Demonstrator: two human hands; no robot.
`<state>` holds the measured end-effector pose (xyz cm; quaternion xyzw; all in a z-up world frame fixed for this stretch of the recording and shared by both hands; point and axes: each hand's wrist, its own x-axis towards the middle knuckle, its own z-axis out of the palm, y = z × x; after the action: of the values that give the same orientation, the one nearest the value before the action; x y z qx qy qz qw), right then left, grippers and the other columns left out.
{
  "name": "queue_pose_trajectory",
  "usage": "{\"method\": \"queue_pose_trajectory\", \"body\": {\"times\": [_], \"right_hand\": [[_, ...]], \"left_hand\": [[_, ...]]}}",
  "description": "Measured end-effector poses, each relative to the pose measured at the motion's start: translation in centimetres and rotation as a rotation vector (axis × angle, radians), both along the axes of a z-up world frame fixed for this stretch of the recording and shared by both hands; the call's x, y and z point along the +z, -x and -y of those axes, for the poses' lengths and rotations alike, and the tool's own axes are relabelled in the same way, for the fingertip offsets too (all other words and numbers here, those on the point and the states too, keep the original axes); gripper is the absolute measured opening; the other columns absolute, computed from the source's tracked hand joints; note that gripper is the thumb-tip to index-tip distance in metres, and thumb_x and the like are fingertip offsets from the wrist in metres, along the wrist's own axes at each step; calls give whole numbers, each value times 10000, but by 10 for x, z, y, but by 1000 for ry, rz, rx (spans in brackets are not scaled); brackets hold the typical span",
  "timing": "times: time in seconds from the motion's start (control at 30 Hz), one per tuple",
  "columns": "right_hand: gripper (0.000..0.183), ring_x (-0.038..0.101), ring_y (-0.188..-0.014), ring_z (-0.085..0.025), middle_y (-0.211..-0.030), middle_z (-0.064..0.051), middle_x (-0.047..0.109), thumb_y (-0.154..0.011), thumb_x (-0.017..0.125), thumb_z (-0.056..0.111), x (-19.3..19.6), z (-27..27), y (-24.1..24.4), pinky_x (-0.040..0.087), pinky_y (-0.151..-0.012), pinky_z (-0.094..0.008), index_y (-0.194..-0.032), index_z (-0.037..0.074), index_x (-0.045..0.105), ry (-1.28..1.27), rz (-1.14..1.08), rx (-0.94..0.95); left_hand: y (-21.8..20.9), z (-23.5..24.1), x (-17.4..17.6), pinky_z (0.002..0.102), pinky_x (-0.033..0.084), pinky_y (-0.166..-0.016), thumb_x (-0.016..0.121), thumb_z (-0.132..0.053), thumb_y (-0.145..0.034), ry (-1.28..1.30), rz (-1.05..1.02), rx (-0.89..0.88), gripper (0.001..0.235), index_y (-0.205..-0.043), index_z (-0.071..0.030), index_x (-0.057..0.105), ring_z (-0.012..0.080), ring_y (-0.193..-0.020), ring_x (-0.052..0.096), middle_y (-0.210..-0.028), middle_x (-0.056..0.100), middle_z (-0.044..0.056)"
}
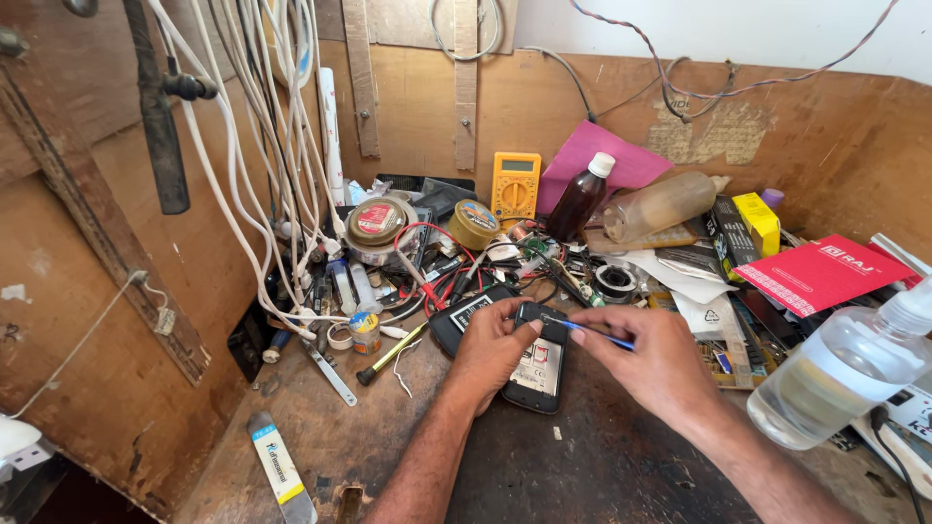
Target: The person removes the back cover of a mobile phone, then uses a screwdriver to unscrew and detach the camera module from the phone's internal frame. The battery is visible but not removed. The camera module is set aside on the workbench.
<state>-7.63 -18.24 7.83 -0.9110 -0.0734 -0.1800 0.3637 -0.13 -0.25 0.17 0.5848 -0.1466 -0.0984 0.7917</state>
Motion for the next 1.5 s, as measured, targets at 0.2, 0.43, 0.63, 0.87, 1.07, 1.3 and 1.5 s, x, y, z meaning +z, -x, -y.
{"method": "queue_pose_trajectory", "body": {"times": [0.2,0.43,0.63,0.87,1.07,1.3,1.5], "right_hand": [[262,668,-611,-185,-749,-91,800,-877,784,350,27,-17,-2,525,-625,-360,-1090,200,815,230,-208,-121],[257,783,-722,-194,-838,-78,816,-852,774,322,29,-21,-7,581,-705,-365,-1064,182,811,263,-141,-42],[288,789,-787,-251,-876,-109,806,-818,735,308,38,-24,-11,602,-742,-387,-1067,184,811,382,-114,21],[255,748,-780,-336,-853,-154,767,-811,723,253,70,-40,-24,589,-754,-475,-1047,209,810,850,-115,75],[192,733,-760,-341,-804,-156,754,-832,724,240,68,-49,-30,575,-729,-493,-1000,216,815,922,-104,56],[200,764,-689,-259,-842,-98,800,-830,754,274,16,-32,-11,586,-640,-413,-992,178,823,300,51,-46],[196,779,-655,-153,-863,-84,808,-861,753,223,-13,-30,-14,563,-568,-321,-1020,123,810,35,138,-16]], "left_hand": [[-3,-2,-3,259,567,-643,646,-19,-923,26,-35,-13,427,-1337,60,580,116,-763,711,-942,761,110],[-1,-2,-2,250,554,-643,643,-11,-930,48,1,-29,416,-1333,73,586,105,-758,692,-926,750,98],[-1,-2,-3,252,550,-639,643,-2,-922,41,5,-18,421,-1337,48,591,106,-751,688,-916,746,90],[-3,1,-6,246,548,-646,634,9,-929,46,8,-10,390,-1317,41,616,87,-751,676,-917,744,69],[-6,3,-11,251,537,-638,640,22,-922,22,27,20,374,-1296,44,641,86,-750,658,-912,727,64],[-11,4,-14,234,558,-723,640,42,-916,100,44,-21,383,-1298,65,629,89,-845,683,-1018,741,75],[-8,4,-11,214,571,-808,634,50,-921,83,74,-98,435,-1354,74,605,80,-950,706,-1097,753,74]]}}
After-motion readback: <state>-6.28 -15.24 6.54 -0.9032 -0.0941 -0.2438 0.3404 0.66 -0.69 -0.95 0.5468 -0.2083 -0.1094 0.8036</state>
